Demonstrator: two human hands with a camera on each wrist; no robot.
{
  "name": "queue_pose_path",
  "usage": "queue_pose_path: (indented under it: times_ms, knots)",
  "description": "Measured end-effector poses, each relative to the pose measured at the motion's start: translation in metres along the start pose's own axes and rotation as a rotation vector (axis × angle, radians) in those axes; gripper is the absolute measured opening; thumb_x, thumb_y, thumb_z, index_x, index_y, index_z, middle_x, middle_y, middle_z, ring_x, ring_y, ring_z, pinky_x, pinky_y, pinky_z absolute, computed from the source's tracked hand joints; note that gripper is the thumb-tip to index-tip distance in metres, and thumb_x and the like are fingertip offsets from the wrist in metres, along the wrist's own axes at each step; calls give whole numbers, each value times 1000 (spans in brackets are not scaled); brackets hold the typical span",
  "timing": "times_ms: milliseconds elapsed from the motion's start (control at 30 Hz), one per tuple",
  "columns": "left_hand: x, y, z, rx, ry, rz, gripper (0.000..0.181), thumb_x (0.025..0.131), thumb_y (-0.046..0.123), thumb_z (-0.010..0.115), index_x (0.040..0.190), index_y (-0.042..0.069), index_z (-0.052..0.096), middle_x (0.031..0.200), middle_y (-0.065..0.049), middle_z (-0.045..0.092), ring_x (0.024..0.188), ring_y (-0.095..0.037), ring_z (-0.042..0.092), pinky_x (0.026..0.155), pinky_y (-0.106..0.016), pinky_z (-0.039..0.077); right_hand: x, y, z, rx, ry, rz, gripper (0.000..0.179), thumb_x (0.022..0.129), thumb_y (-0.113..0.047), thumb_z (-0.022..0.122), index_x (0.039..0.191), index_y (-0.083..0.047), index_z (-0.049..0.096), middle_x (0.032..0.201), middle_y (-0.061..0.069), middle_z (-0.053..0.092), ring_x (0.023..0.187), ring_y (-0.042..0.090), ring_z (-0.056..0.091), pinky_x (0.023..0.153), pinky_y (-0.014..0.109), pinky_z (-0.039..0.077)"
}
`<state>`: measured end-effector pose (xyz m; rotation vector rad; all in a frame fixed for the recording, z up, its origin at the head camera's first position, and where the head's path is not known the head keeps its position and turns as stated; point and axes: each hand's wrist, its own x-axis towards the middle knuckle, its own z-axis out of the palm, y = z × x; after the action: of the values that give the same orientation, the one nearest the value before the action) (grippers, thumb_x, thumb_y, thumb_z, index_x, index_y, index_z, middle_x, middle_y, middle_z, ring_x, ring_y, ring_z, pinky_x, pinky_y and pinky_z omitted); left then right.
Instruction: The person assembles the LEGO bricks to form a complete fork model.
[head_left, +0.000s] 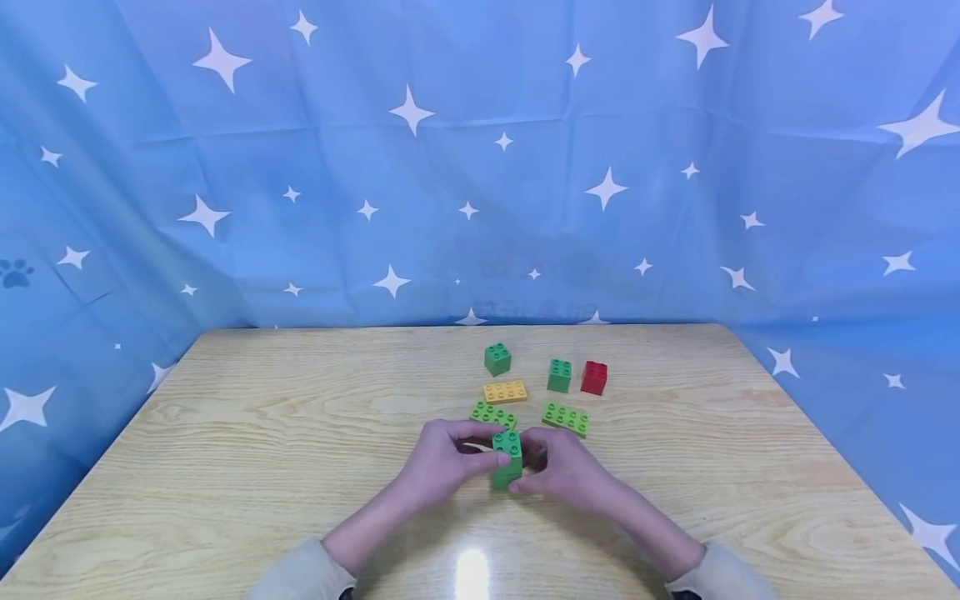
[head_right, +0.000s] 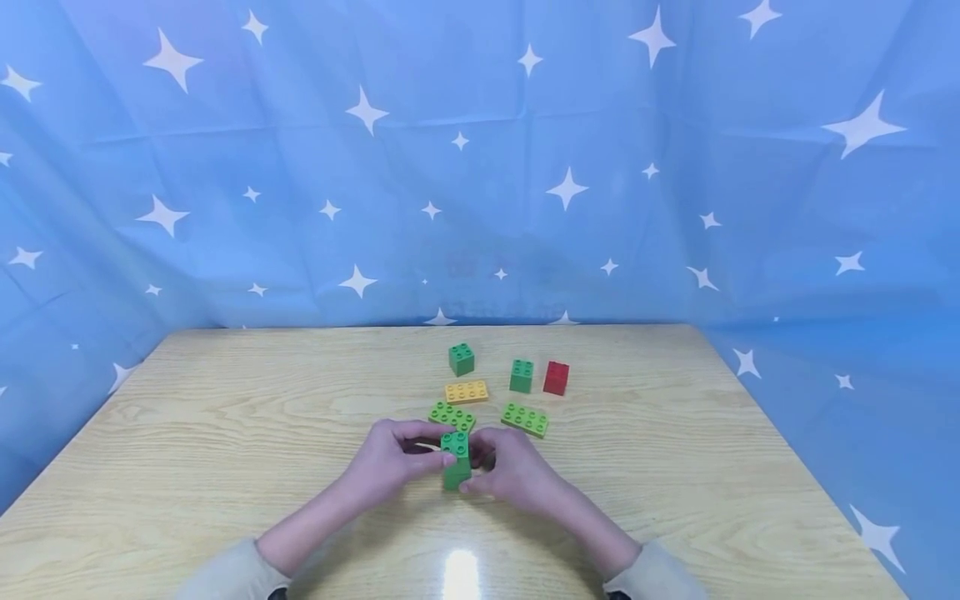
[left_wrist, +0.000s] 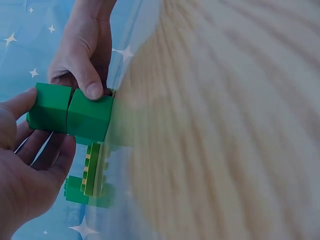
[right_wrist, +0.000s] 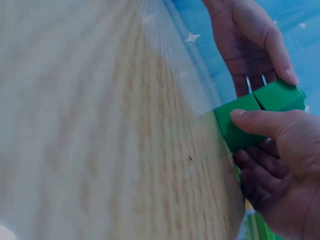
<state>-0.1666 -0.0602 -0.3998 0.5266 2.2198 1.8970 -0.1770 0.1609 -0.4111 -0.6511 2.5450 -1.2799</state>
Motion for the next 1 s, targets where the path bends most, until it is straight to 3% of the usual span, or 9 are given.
queue_pose_path:
  times_ms: [367, 700, 1000]
  knots:
    - [-1, 0, 6, 10, 23, 40, 31, 88, 11, 83, 116, 2, 76, 111, -11, 74, 99, -26, 72, 80, -28, 60, 0, 2, 1, 8, 20, 9, 37, 77, -11, 89, 111, -9, 73, 94, -5, 70, 87, 17, 65, 75, 28, 55]
    - [-2, -3, 8, 42, 25, 47, 31, 88, 14, 83, 117, 6, 77, 106, -7, 73, 87, -21, 74, 74, -29, 61, 0, 2, 3, 1, 37, 9, 32, 77, -13, 90, 104, -12, 73, 94, -6, 71, 88, 17, 65, 77, 28, 55]
    - [-1, -5, 8, 13, 13, 40, 29, 88, 11, 82, 116, 5, 76, 108, -6, 74, 95, -23, 72, 78, -29, 61, -7, 2, -3, 95, 19, -5, 36, 86, -19, 85, 118, -10, 73, 104, -2, 73, 97, 20, 67, 81, 27, 56]
